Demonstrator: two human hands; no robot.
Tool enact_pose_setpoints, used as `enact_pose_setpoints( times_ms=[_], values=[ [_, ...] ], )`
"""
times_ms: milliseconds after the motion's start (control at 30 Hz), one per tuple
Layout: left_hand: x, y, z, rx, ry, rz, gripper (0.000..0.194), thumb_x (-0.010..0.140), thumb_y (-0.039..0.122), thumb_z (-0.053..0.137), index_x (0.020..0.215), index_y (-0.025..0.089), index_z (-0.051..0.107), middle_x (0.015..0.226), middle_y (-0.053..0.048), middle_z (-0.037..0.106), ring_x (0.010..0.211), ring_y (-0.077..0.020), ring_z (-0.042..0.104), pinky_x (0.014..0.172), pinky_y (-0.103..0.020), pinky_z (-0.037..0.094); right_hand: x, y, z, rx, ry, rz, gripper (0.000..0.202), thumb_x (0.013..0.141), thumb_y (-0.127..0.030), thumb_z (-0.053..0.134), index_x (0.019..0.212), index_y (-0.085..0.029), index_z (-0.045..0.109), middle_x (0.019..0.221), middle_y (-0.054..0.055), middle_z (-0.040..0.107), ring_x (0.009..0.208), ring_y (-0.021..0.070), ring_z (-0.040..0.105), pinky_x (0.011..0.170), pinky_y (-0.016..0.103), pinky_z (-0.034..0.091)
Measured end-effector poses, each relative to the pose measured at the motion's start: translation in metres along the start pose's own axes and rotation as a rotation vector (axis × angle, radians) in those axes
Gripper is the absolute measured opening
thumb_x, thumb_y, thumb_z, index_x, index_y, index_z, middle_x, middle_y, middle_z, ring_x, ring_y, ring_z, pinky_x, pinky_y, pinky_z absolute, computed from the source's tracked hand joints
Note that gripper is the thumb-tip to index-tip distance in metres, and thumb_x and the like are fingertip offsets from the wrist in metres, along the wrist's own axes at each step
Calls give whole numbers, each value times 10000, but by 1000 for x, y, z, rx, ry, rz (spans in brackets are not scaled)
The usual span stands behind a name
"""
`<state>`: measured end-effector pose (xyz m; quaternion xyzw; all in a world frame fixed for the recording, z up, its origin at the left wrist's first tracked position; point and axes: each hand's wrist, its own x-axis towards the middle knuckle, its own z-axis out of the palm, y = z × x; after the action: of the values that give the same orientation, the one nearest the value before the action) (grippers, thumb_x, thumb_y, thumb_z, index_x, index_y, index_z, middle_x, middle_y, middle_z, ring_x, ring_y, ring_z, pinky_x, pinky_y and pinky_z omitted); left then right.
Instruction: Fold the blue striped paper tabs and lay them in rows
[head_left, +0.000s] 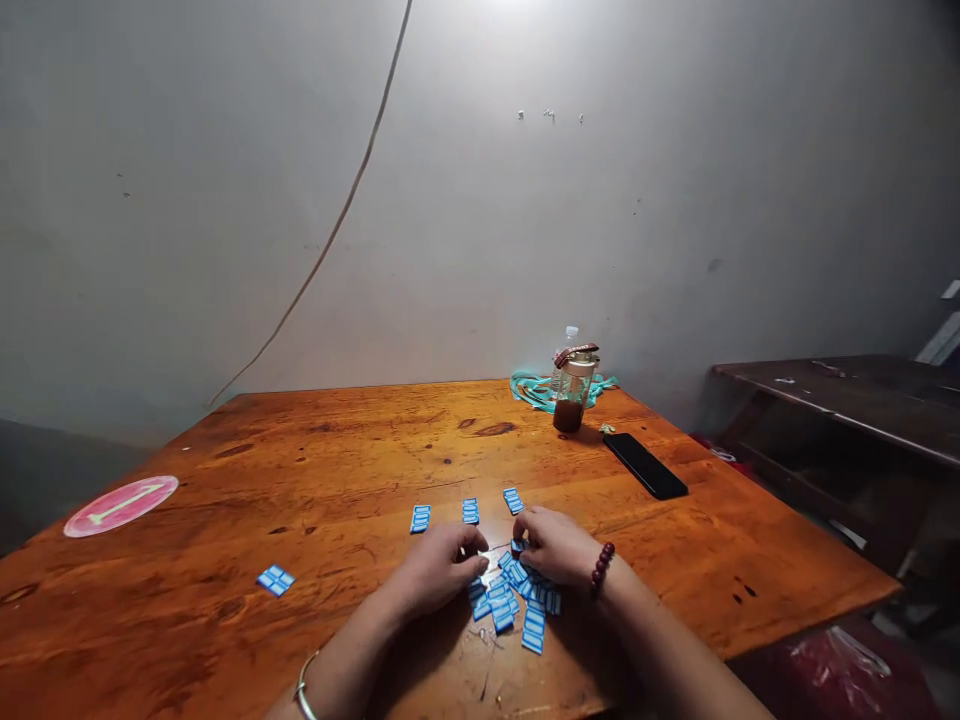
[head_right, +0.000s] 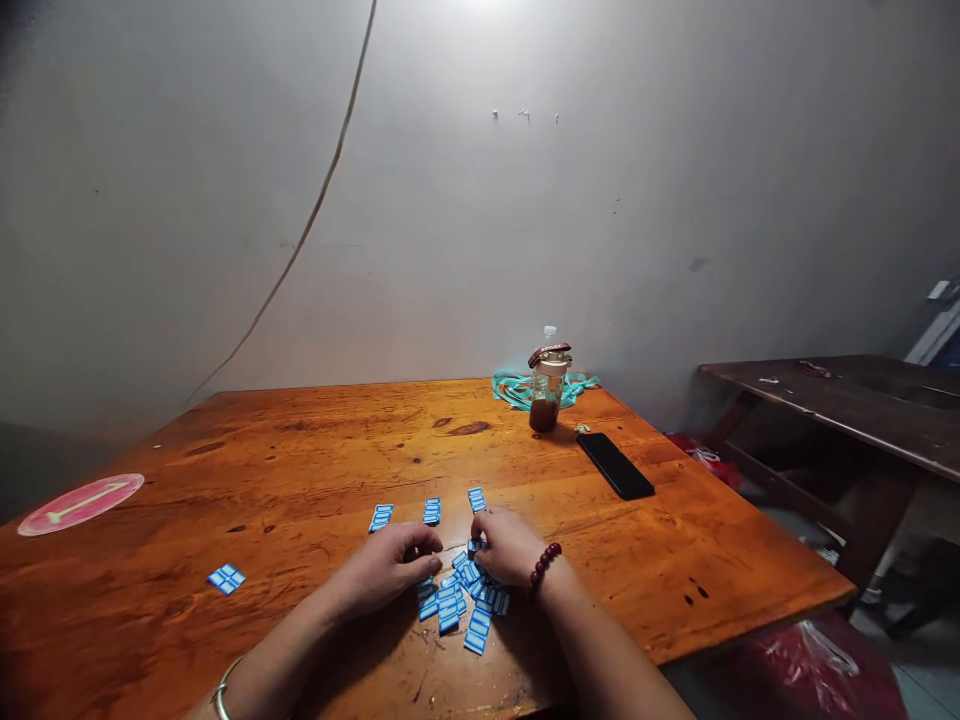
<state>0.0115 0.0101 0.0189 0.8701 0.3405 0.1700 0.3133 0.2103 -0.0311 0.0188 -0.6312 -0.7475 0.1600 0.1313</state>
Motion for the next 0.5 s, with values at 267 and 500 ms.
enact_pose_setpoints(
  times_ms=[267, 500],
  values=[
    [1, 3, 2, 46, -101, 39, 187, 716, 224, 442, 729, 172, 621, 712, 7, 620, 645, -120, 517, 568, -193, 347, -28, 14, -8, 57, 50, 26, 234, 669, -158, 535, 899, -191, 557, 817, 15, 542, 740, 130, 478, 628, 203, 314],
    [3, 5, -1, 34, -4, 65, 198, 741, 228, 425, 692, 166, 606, 686, 0, 603, 647, -122, 518, 579, -195, 354, -40, 22, 2, 145, 109, 141, 235, 641, -180, 589, 875, -195, 571, 812, 14, 514, 744, 141, 476, 661, 233, 337]
  ],
)
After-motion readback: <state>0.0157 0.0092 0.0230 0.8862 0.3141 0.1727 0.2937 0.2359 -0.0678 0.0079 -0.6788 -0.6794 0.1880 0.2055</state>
